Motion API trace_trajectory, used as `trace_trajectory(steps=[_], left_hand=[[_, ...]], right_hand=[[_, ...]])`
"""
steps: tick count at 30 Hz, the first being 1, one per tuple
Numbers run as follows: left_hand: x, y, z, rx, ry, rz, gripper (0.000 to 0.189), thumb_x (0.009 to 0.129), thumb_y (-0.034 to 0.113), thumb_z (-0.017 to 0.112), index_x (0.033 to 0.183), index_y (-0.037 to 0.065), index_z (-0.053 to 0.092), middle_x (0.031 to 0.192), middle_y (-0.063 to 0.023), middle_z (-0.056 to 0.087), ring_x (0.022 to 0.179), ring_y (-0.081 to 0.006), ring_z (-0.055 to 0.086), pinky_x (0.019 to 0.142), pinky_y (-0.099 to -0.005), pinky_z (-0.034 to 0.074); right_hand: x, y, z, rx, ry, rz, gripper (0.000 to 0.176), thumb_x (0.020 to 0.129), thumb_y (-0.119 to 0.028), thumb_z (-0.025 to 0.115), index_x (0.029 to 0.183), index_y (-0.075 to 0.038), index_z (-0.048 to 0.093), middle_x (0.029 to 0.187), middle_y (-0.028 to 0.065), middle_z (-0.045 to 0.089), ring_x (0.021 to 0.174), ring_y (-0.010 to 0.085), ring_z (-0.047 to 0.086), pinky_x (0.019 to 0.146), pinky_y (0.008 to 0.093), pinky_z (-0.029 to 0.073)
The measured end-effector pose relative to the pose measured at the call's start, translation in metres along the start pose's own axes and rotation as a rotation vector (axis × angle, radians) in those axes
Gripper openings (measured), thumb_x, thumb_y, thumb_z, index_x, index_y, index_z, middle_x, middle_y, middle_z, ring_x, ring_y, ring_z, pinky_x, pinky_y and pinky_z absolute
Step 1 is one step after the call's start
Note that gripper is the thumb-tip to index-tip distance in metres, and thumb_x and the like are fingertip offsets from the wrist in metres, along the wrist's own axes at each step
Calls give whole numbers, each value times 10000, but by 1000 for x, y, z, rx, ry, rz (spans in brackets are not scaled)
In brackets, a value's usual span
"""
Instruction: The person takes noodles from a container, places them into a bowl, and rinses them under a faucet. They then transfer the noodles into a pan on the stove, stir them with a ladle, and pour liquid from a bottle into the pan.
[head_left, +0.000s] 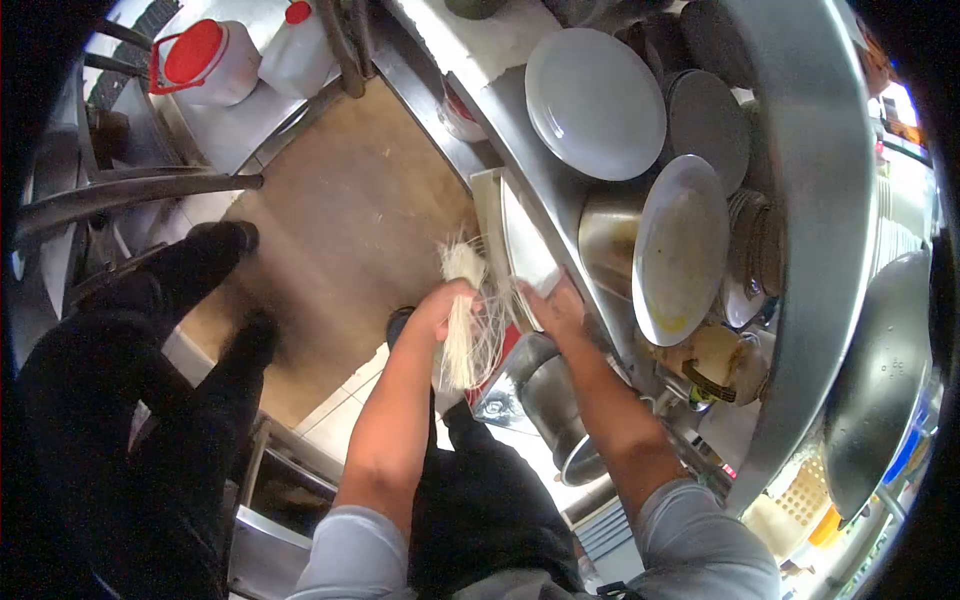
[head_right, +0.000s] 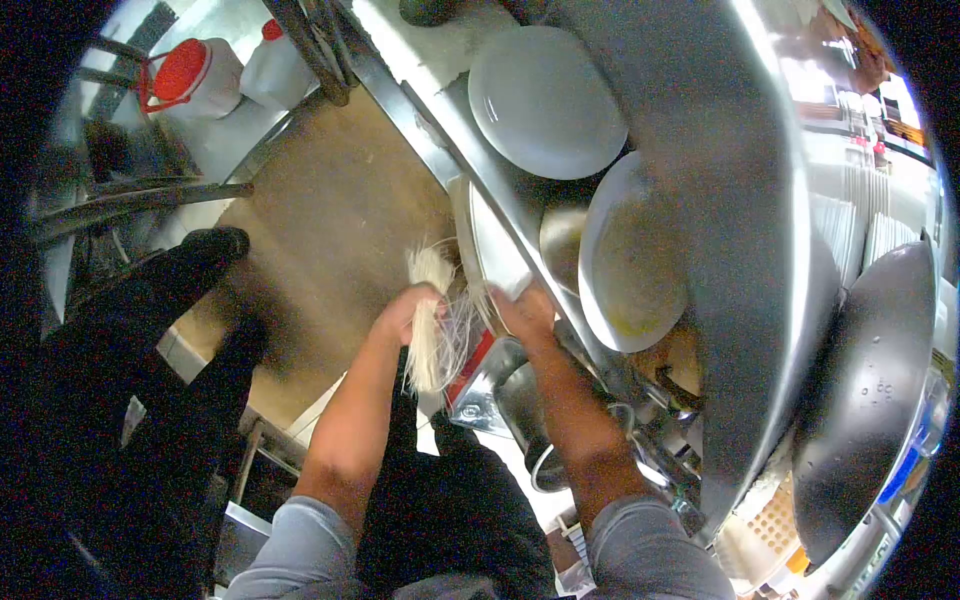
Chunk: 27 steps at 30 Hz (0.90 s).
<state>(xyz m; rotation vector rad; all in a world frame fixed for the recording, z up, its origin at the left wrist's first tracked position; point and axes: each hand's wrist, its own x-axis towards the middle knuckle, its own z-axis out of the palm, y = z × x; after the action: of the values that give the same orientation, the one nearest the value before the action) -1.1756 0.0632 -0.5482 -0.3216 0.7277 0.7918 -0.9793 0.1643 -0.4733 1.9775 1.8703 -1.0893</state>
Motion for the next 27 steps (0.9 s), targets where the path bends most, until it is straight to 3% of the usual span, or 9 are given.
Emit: trace_trajectory(steps=[1,3,5,6,9,13,18,23,27], left_hand=[[-21,0,0,-57,67,-28,172,739,220,602,842,97,540,681,-64,558,540,-209,544,460,-379,482],[-44,-2,-2,-36,49,-55,189,737,214,601,879,106,540,674,-65,557,543,-218,551,469,-402,497],[-57,-8,-4,-63,63,-89,111,771,182,558,843,103,524,689,-75,540,527,-225,519,444,-382,460],[-59,-12,-5,-106,22,-83,340,722,217,621,1030,80,579,692,-87,572,527,-230,551,485,-404,505],[-44,-33,-11,61,148,-251,360,721,218,625,1048,69,597,713,-92,590,531,-238,554,495,-393,507],[-31,-52,17,123,108,-216,275,722,260,635,880,35,625,728,-84,598,564,-201,570,533,-361,502],[-14,-51,41,-105,-174,-138,142,801,185,586,817,44,600,705,-76,596,558,-190,577,518,-334,497],[-15,-49,45,7,75,-173,133,756,169,624,792,44,593,675,-65,573,524,-207,545,517,-344,487],[-51,-39,33,49,101,-151,108,724,135,648,677,65,580,607,-51,556,534,-182,544,520,-329,461]], right_hand=[[-4,-9,2,12,-1,-6,1145,658,-655,672,1329,181,267,1321,304,425,1252,415,397,1077,461,262],[-13,-22,12,-564,81,-1,1244,605,-642,712,1355,186,165,1405,326,280,1311,411,298,1102,442,197],[-6,-17,28,-508,34,71,1345,532,-649,747,1370,179,97,1429,335,199,1335,417,226,1108,439,177],[-3,-13,34,-511,72,81,1341,524,-628,762,1373,173,102,1426,326,210,1338,414,217,1110,441,174],[1,-13,34,-539,101,73,1282,545,-554,779,1376,162,116,1416,311,228,1340,408,204,1111,445,178],[-3,-22,34,-643,158,120,1059,649,-369,750,1364,148,165,1398,287,259,1314,392,252,1098,445,217],[-2,-14,36,-630,117,115,940,690,-252,709,1368,126,180,1393,262,279,1306,381,275,1093,440,238],[-3,-16,33,-634,150,100,918,698,-217,705,1372,114,177,1400,236,282,1319,364,266,1095,432,232],[0,-4,23,-591,109,80,816,697,-214,722,1317,100,295,1304,256,419,1215,351,431,1025,405,357]])
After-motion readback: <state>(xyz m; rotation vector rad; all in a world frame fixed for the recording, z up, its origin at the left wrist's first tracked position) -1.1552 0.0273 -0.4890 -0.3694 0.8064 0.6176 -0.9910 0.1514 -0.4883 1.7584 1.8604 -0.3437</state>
